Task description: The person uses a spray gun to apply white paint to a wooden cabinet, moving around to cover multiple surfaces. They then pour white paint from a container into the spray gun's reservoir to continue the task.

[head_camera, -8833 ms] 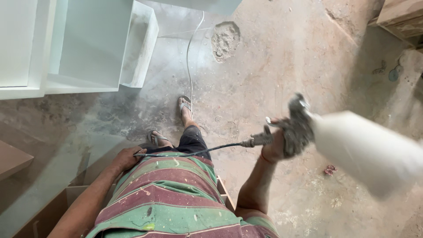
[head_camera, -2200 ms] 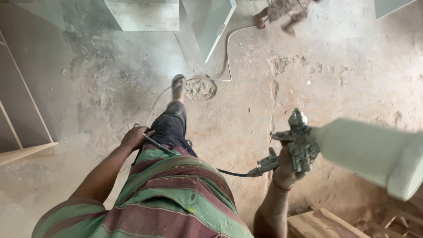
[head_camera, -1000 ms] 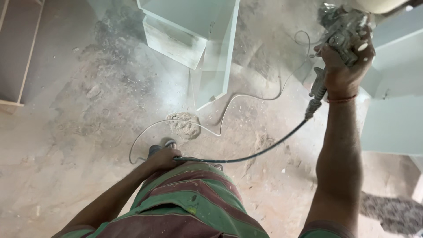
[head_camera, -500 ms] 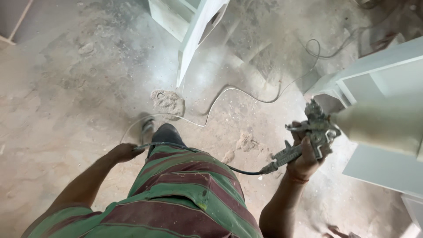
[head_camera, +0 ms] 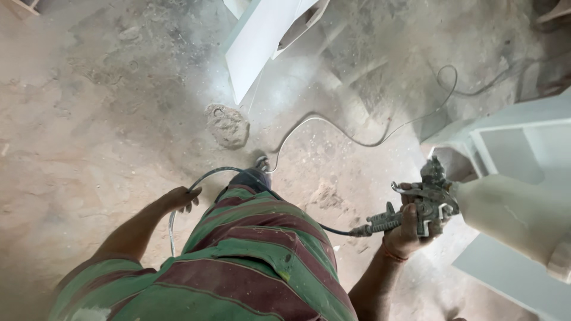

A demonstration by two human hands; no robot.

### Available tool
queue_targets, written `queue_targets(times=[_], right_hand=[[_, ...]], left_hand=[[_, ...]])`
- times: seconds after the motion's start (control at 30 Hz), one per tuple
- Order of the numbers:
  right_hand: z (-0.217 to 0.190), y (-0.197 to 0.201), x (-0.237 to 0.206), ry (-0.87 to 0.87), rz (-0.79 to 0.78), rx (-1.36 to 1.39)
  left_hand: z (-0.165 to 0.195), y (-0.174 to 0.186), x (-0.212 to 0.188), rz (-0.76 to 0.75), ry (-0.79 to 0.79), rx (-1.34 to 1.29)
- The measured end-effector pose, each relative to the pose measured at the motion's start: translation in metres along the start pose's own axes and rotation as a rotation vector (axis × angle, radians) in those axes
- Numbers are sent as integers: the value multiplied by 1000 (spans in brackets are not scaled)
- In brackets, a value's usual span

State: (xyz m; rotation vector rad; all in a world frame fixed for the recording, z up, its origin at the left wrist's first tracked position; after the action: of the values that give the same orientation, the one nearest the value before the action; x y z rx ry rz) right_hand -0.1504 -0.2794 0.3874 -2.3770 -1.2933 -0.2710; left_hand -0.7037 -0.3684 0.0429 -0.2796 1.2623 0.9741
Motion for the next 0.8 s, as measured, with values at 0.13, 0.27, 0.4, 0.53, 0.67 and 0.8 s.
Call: queue_targets(times=[0.13, 0.27, 0.4, 0.53, 0.67, 0.8], right_hand=[[6, 12, 38, -22, -35, 15], [14, 23, 71, -11, -82, 10], [31, 30, 102, -4, -172, 23], [50, 34, 131, 41, -326, 81], [58, 49, 154, 186, -449, -23], [63, 70, 161, 81, -686, 62]], left_hand=[[46, -16, 12, 87, -2, -117], [76, -31, 13, 170, -45, -150], [76, -54, -4, 255, 1, -154], [73, -80, -34, 419, 29, -212], [62, -170, -67, 463, 272, -282], [86, -290, -103, 414, 303, -307]])
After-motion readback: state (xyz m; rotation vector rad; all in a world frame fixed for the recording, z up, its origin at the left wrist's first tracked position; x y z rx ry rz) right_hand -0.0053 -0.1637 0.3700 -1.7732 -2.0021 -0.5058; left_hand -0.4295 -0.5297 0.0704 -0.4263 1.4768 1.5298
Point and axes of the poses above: each hand's wrist, its own x-axis towards the middle knuckle, its own y-axis out of the back of the hand, z = x × y, the point moved 9 cm from there along x, towards the middle knuckle, and after that the axes turned 7 degrees about z, right-handed, at the moved point
